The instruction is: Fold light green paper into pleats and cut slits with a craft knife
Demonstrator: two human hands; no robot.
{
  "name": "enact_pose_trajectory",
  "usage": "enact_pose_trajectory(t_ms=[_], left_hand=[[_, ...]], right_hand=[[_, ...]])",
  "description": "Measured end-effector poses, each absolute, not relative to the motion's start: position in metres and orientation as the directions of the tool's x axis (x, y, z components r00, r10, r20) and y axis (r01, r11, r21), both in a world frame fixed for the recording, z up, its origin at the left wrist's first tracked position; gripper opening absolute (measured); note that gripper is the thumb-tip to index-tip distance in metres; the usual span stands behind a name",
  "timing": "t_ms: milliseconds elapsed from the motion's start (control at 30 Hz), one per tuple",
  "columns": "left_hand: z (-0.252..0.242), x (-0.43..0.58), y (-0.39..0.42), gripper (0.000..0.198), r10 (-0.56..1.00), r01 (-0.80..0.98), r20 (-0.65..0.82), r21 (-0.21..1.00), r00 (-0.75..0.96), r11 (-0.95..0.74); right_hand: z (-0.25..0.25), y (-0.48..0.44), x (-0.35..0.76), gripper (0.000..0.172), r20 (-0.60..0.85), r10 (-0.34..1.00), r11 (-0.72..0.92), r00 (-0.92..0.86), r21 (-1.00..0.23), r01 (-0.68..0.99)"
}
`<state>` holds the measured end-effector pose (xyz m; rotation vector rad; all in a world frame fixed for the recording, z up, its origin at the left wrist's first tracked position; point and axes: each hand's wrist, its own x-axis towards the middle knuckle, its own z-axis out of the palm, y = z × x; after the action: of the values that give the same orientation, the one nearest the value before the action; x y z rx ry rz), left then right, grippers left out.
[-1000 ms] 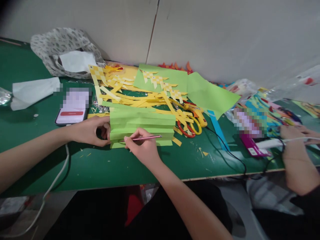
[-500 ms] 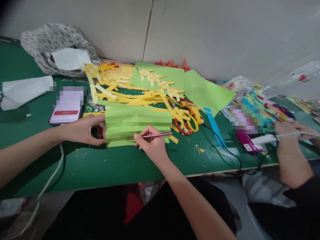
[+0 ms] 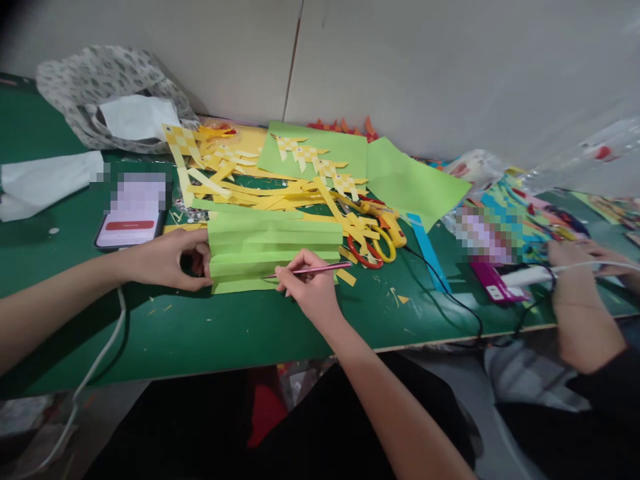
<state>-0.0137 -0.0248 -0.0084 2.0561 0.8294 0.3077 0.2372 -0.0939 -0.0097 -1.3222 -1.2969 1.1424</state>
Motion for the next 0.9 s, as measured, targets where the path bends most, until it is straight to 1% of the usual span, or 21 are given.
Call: enact_pose_trajectory(t_ms=[233,367,500,733,900], left_hand=[[-0.008,-0.013,-0.025,0.03,0.661,0.441,-0.078,0.802,0.746,-0.403],[-0.006,-0.012,-0.026,0.029,0.659,0.44,-0.089,0.809,0.747,-0.39],[-0.005,-0.012,-0.026,0.028,0.658,0.435,-0.084,0.811,0.749,-0.391],[-0.006,-0.011,-0.025,0.034,0.658,0.439,-0.101,0.818,0.746,-0.371],[-0.005,-0.012,-0.026,0.031,0.656,0.443,-0.095,0.808,0.748,-0.388]], right_hand=[[-0.004,-0.096,0.212,0.024,-0.066,0.99,-0.05,-0.122,-0.991,0.128],[-0.002,-0.094,0.201,0.023,-0.067,0.981,-0.039,-0.185,-0.988,0.15],[-0.002,-0.092,0.196,0.024,-0.085,0.977,-0.052,-0.195,-0.984,0.169],[-0.002,-0.092,0.193,0.025,-0.1,0.975,-0.063,-0.198,-0.981,0.184],[-0.001,-0.092,0.194,0.024,-0.101,0.978,-0.068,-0.184,-0.981,0.18]])
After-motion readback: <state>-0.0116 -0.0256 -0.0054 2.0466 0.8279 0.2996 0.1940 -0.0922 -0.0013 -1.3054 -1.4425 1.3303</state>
